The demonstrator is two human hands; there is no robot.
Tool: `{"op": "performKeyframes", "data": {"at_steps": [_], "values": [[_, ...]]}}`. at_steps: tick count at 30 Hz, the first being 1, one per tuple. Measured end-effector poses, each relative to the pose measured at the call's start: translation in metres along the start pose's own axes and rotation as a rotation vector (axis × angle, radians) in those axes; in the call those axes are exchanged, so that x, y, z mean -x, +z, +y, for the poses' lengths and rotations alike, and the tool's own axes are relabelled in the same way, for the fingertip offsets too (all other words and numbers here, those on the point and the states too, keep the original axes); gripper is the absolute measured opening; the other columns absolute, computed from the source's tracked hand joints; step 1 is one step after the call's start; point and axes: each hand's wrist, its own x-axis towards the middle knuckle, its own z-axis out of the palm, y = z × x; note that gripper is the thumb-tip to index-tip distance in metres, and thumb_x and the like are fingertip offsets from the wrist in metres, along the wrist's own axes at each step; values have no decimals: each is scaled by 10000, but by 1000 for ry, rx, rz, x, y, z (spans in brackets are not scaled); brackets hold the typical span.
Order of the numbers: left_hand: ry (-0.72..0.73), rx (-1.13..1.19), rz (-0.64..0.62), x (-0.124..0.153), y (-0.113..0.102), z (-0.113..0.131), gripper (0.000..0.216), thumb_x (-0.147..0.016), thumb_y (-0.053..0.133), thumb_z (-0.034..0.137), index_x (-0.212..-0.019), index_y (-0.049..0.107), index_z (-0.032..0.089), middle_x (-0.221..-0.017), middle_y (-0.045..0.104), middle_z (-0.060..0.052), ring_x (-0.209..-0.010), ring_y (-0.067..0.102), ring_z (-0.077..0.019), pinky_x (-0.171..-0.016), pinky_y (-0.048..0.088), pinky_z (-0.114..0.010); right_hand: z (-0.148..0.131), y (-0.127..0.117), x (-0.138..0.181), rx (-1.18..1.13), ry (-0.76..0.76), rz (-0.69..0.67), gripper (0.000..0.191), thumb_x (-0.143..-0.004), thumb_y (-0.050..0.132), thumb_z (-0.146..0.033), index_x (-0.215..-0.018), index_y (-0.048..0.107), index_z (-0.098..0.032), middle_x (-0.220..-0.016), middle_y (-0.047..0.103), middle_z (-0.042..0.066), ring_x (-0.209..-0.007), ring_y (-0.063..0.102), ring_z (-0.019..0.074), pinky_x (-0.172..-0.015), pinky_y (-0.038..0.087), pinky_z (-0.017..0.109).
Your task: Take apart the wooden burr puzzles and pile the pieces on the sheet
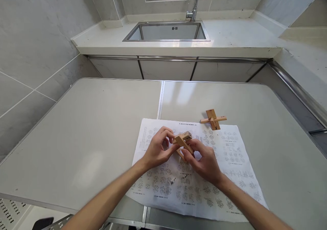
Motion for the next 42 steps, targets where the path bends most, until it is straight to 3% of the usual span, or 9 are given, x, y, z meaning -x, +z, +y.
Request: {"op": "performKeyframes", "data": {"at_steps": [4,10,16,19,23,27,32,37,42], "values": [[58,-120,61,3,2,-2,182,-951,731,295,-884,593,197,-1014,603,-59,-840,571,-161,-685,469,-281,0,-1,-1,6,0,-4,87,-1007,636,-326,-983,624,-242,-622,659,-36,-497,591,147,-510,496,262],[164,-273,139,6,2,-11,177,-903,708,162,-943,548,225,-1040,640,-58,-939,635,-201,-760,502,-321,2,1,1,82,-130,-5,64,-983,648,-276,-956,609,-232,-616,553,-63,-460,483,113,-489,455,237],[80,-398,242,0,-5,-14,221,-905,728,261,-886,511,226,-1043,639,-57,-925,655,-207,-786,529,-342,3,0,0,118,-145,37,66,-984,644,-254,-938,603,-230,-636,570,-54,-481,504,111,-499,447,228],[61,-504,240,-2,-8,-16,225,-891,722,264,-857,503,228,-1038,644,-59,-934,655,-222,-805,532,-363,6,-4,-3,139,-78,70,89,-992,635,-264,-917,602,-230,-633,576,-53,-484,510,112,-491,432,230],[88,-650,205,-2,-10,-18,213,-867,714,234,-853,501,228,-1035,660,-53,-956,655,-235,-846,515,-396,13,-7,-7,200,-32,8,89,-967,629,-244,-885,597,-229,-662,598,-38,-520,529,125,-517,423,249],[111,-743,171,0,-10,-19,216,-843,725,225,-868,510,226,-1066,659,-59,-1002,648,-253,-862,497,-414,19,-7,-9,341,-121,-12,93,-930,652,-236,-868,584,-224,-758,633,1,-628,573,157,-607,438,285],[106,-800,157,0,-9,-19,232,-831,740,238,-853,509,226,-1090,660,-68,-1034,639,-270,-873,484,-426,25,-11,-11,442,-198,-53,95,-928,638,-221,-858,574,-223,-785,629,16,-652,557,163,-602,413,291],[94,-807,160,0,-9,-18,231,-846,735,256,-846,506,228,-1089,659,-67,-1028,634,-269,-883,479,-426,27,-19,-15,450,-205,-126,146,-946,669,-299,-873,567,-225,-834,651,26,-681,581,166,-603,423,288],[84,-820,165,0,-9,-18,244,-845,736,257,-838,494,231,-1092,666,-66,-1024,629,-270,-870,478,-423,22,-22,-15,413,-206,-209,311,-840,759,-368,-978,514,-236,-859,642,25,-700,583,191,-615,449,309]]}}
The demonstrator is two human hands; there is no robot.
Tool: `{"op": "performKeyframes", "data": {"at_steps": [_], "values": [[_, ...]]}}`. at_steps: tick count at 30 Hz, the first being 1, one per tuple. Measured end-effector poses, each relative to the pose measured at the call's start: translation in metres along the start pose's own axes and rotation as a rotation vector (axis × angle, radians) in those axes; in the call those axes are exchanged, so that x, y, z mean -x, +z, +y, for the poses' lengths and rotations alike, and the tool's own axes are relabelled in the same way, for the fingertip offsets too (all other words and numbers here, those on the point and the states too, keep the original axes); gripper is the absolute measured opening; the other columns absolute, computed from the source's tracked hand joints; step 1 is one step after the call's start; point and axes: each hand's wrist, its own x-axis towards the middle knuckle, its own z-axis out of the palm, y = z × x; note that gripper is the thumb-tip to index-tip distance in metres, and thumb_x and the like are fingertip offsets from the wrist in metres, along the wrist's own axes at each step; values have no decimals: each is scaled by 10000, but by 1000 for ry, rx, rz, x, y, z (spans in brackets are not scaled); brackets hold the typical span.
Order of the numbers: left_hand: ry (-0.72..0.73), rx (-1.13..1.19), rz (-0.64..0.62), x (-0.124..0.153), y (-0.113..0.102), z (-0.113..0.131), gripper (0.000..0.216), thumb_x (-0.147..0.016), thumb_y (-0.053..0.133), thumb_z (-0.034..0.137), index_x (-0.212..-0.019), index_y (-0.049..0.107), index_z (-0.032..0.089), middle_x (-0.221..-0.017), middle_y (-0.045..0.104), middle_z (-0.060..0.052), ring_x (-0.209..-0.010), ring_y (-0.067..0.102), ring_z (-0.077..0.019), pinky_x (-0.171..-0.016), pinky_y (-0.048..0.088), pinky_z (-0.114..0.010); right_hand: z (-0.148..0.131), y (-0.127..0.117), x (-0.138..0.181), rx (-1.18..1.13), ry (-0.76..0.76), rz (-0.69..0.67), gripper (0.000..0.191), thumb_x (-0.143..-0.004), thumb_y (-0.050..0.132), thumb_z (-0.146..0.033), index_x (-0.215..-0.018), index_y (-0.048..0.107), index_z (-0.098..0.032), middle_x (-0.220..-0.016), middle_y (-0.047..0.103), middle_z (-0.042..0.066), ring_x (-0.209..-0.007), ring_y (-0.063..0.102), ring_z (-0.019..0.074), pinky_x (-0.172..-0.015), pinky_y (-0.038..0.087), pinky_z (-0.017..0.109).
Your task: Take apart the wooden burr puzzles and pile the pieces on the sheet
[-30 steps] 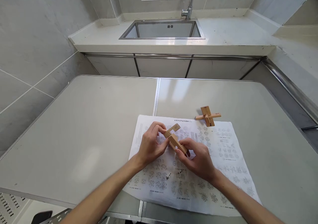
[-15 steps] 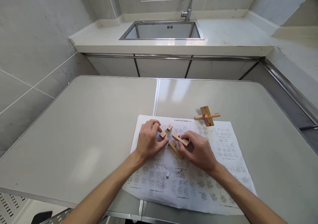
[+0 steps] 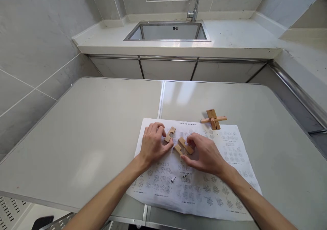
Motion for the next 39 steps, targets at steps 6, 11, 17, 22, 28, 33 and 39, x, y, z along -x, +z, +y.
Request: {"op": "performKeyframes", "data": {"at_steps": [6,11,17,22,28,33,39], "values": [[1,-3,-2,0,0,0,238,-855,730,266,-822,497,229,-1086,665,-68,-1019,625,-271,-863,481,-427,-3,4,0,36,24,-25,259,-856,703,-280,-995,489,-237,-862,648,27,-717,586,201,-637,459,318],[62,30,-41,0,-3,4,277,-842,757,312,-771,504,225,-1079,660,-74,-1009,617,-267,-873,497,-437,3,11,2,85,220,132,255,-931,694,-382,-1006,499,-236,-844,642,21,-657,603,188,-577,438,295],[209,110,-154,3,-4,8,313,-796,816,392,-831,550,232,-1250,646,-114,-1105,621,-308,-937,538,-472,1,11,2,7,217,140,206,-1021,623,-418,-1034,525,-237,-849,639,20,-632,595,179,-559,442,296],[202,189,-142,3,-1,5,423,-858,799,459,-1113,555,226,-1412,587,-170,-1288,599,-343,-1039,531,-503,-8,12,2,-162,113,48,83,-1063,550,-295,-1120,558,-236,-985,648,61,-737,633,188,-645,522,315],[279,263,-264,-1,-1,4,588,-934,774,427,-1410,466,267,-1407,646,-118,-1340,587,-305,-1135,477,-489,-13,14,3,-278,71,39,107,-1054,547,-212,-1154,560,-246,-1024,647,56,-730,626,167,-636,536,297],[288,224,-244,0,1,3,475,-989,711,426,-1406,533,284,-1371,673,-90,-1274,611,-282,-1091,494,-463,-11,15,3,-301,88,72,94,-1060,544,-219,-1142,576,-250,-1031,659,59,-737,644,170,-636,542,305],[115,93,-113,-6,0,-16,507,-950,758,389,-1408,578,266,-1350,656,-109,-1248,596,-313,-1066,504,-487,-9,15,0,-305,136,125,122,-1070,521,-257,-1174,583,-243,-1106,658,95,-748,657,179,-632,562,315]]}}
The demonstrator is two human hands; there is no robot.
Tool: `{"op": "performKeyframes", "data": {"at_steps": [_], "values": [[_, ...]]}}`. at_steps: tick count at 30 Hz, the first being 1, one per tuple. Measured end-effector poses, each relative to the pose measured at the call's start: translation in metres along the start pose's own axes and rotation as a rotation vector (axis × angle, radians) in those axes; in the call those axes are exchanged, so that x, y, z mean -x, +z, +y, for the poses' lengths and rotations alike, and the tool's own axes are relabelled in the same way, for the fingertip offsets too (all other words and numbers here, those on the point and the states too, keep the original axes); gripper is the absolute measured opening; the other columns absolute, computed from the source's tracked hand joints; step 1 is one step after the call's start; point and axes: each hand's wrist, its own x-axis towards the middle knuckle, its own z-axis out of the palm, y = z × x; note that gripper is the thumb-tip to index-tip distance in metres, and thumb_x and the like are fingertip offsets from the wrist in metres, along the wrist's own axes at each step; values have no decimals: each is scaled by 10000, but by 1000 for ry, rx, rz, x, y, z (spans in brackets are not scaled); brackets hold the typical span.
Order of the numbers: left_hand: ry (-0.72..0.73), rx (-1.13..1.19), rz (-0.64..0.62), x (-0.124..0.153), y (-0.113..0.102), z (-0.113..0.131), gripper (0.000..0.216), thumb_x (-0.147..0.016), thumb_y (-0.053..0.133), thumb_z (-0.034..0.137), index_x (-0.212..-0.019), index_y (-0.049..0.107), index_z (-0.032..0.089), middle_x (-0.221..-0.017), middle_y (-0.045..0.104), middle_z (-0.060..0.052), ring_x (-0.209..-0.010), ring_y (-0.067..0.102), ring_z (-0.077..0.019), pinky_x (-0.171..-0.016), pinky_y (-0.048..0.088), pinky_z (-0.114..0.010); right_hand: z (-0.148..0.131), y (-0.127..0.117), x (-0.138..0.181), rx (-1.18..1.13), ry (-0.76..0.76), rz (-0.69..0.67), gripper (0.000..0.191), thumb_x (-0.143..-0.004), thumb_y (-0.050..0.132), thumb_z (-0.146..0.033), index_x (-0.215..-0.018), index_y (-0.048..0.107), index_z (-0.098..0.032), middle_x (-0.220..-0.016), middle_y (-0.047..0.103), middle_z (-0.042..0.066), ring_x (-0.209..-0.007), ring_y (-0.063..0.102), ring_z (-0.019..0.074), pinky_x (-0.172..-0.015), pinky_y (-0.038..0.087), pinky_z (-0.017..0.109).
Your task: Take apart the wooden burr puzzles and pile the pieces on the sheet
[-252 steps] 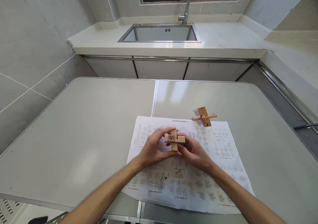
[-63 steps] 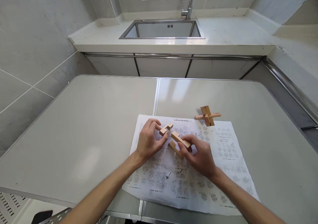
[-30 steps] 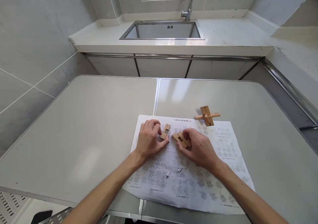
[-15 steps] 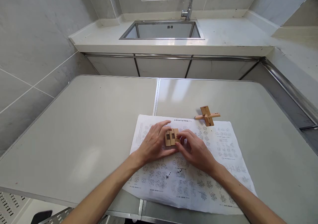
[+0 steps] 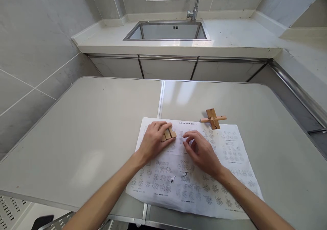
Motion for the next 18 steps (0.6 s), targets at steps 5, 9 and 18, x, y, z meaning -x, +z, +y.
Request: {"op": "performKeyframes", "data": {"at_steps": [5,9,18], "values": [[-175,-174,134,-6,-10,-23,418,-988,680,366,-1394,645,277,-1265,624,-133,-1155,593,-323,-999,522,-509,0,-2,-1,-11,47,-14,99,-1071,520,-276,-1109,605,-242,-938,664,53,-638,583,163,-572,529,302],[-233,-254,184,-6,-13,-27,320,-981,665,359,-1282,713,260,-1238,587,-148,-1110,585,-334,-964,518,-511,-1,-3,-1,-14,46,-24,86,-1065,523,-258,-1085,605,-240,-900,662,39,-641,581,163,-587,523,300],[-101,-191,193,-8,-13,-16,251,-973,677,279,-1221,687,240,-1424,540,-165,-1276,530,-370,-1041,509,-578,2,-3,-3,-19,30,-43,88,-1064,522,-251,-1068,609,-238,-958,697,63,-725,621,186,-624,546,321]]}}
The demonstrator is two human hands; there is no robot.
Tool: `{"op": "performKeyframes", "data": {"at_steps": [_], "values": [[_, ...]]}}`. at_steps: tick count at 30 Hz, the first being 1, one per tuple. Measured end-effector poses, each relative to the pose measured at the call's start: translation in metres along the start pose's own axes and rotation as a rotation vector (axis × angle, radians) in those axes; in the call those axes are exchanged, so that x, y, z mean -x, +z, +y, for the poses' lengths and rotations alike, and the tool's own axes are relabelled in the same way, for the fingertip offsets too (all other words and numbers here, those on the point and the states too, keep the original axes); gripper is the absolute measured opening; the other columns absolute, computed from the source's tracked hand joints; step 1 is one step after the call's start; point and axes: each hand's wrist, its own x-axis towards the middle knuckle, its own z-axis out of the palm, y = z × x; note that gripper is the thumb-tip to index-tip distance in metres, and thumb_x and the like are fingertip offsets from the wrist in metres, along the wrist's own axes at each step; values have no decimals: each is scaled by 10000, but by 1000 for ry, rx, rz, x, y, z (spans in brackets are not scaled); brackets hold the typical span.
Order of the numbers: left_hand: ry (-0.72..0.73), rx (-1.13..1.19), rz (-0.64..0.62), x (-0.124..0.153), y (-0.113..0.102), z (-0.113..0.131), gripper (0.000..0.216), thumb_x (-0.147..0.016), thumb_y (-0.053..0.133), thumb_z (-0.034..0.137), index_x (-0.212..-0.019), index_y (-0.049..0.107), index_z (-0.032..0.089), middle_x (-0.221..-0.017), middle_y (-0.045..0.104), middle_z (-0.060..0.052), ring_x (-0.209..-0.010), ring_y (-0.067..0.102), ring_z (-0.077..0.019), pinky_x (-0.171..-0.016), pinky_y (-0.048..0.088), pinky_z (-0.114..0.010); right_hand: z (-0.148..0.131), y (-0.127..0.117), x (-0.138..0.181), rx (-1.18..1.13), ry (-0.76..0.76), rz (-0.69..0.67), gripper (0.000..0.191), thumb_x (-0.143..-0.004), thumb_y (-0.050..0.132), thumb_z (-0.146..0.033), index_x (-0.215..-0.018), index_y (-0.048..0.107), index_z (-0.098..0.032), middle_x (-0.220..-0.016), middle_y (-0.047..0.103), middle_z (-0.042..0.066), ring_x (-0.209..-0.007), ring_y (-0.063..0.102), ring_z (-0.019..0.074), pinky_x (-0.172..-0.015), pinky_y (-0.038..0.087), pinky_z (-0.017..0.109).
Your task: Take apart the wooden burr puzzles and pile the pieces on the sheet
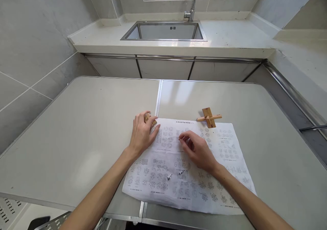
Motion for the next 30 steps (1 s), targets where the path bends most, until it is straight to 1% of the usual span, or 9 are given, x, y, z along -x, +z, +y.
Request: {"op": "performKeyframes", "data": {"at_steps": [4,6,9,11,13,15,20,30], "values": [[191,113,-31,2,-4,11,224,-968,646,177,-1167,679,273,-1375,616,-110,-1260,585,-307,-1065,519,-535,0,0,0,-4,5,-2,87,-1057,526,-237,-1051,612,-237,-924,690,46,-694,599,174,-618,528,312],[306,176,-70,6,-4,17,217,-968,624,146,-1127,680,282,-1257,681,-83,-1174,640,-267,-1024,546,-482,0,0,0,-6,12,-10,93,-1055,524,-236,-1046,617,-239,-907,688,40,-683,591,173,-617,514,313],[448,208,-133,11,-1,23,204,-984,579,132,-1098,682,266,-1006,731,-55,-925,700,-219,-843,579,-387,0,0,-1,-9,19,-11,93,-1045,534,-229,-1035,626,-240,-881,688,33,-685,602,176,-625,506,311],[501,215,-176,13,3,25,205,-991,550,129,-1087,686,250,-877,731,-34,-779,705,-196,-697,557,-333,0,0,-2,-12,24,-5,87,-1036,547,-220,-1027,631,-239,-863,688,25,-682,610,174,-631,506,306],[512,236,-212,15,6,26,215,-997,529,128,-1081,689,246,-806,742,-11,-682,709,-176,-599,518,-301,-1,0,-2,-13,28,-3,86,-1032,552,-213,-1021,634,-239,-854,692,21,-675,614,172,-633,504,304],[496,255,-236,16,8,25,221,-1005,520,138,-1090,691,250,-796,774,6,-647,727,-164,-571,507,-287,-1,0,-3,-13,28,-7,88,-1029,555,-209,-1019,637,-239,-851,697,22,-672,617,174,-632,500,303],[468,278,-263,17,8,25,235,-1008,524,152,-1110,710,253,-875,828,-1,-695,779,-177,-613,551,-283,0,1,-2,-26,40,-15,89,-1020,572,-196,-1020,651,-236,-825,690,7,-663,606,167,-628,489,297],[520,271,-208,14,7,25,200,-992,544,121,-1077,703,206,-886,834,2,-692,782,-161,-600,551,-259,-1,1,-3,-51,50,-32,102,-1019,577,-186,-1023,662,-242,-866,706,13,-705,616,176,-648,488,306]]}}
